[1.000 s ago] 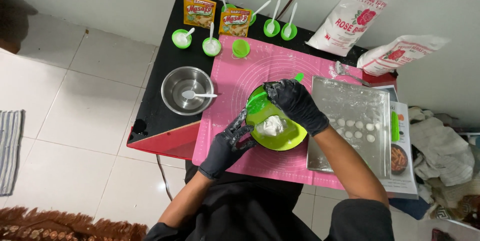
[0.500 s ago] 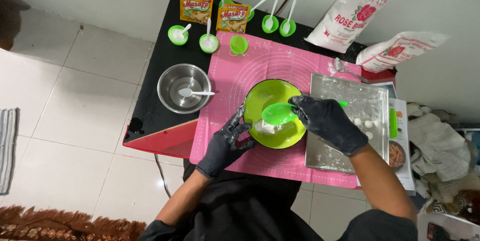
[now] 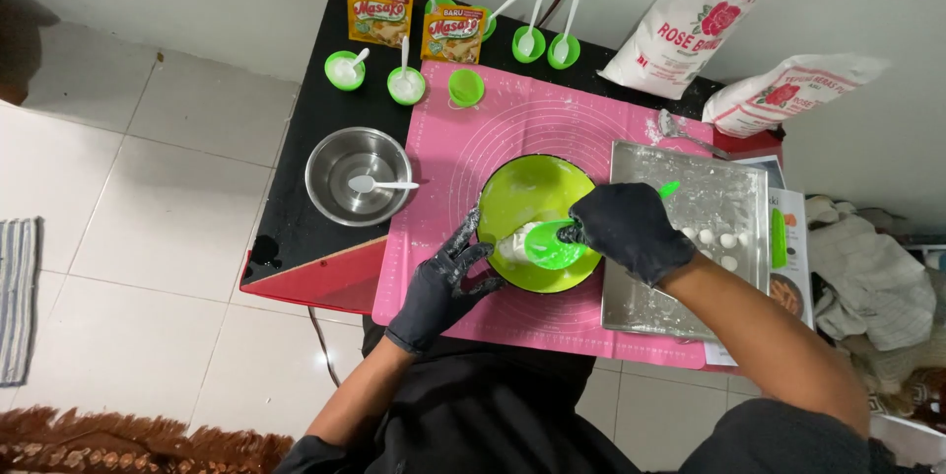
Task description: A person wearing black gloves mixes dough in a green bowl and shapes it into small balls, placing them on a metal tray.
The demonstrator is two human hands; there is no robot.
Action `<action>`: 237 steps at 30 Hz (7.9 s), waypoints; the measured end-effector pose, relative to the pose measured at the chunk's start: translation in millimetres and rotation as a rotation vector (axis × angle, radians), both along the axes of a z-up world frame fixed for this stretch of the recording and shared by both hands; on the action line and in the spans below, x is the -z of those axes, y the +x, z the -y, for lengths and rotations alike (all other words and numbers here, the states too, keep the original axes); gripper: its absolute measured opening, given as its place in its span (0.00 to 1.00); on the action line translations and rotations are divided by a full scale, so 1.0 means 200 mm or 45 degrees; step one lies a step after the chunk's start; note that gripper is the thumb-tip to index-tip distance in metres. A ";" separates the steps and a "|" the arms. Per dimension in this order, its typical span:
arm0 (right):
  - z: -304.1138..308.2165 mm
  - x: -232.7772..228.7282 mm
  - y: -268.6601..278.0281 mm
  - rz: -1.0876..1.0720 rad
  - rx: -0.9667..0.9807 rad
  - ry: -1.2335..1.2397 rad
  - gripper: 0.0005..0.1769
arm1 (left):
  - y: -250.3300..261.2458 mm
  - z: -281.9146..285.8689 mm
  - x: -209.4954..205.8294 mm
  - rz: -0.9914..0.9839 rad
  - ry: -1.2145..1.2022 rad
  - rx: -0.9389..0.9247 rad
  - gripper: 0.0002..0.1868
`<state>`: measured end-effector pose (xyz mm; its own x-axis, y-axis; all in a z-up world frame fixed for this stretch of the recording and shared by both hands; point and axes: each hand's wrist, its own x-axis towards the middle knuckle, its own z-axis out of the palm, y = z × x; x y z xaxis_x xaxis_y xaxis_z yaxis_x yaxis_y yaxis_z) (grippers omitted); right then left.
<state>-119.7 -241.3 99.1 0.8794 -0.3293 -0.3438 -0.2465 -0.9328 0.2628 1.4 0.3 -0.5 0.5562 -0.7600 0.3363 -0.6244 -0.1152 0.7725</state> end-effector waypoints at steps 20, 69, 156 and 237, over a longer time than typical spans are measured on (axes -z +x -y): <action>0.17 0.40 0.01 0.189 -0.239 0.041 0.14 | 0.02 0.04 0.04 0.210 0.020 -0.016 0.30; 0.15 0.02 -0.24 0.408 0.045 -0.039 0.16 | -0.01 0.00 0.13 0.082 0.101 0.046 0.25; -0.12 0.29 -0.36 0.870 -0.596 -0.815 0.11 | 0.00 -0.01 0.10 0.068 0.046 0.027 0.22; 0.14 0.36 -0.12 0.533 0.037 -0.096 0.15 | 0.01 -0.01 0.13 0.076 0.000 0.028 0.22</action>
<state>-142.8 -268.3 28.1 0.9279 -0.3668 0.0669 -0.3726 -0.9059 0.2014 2.8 2.4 -25.6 0.5182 -0.7719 0.3682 -0.6716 -0.1007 0.7340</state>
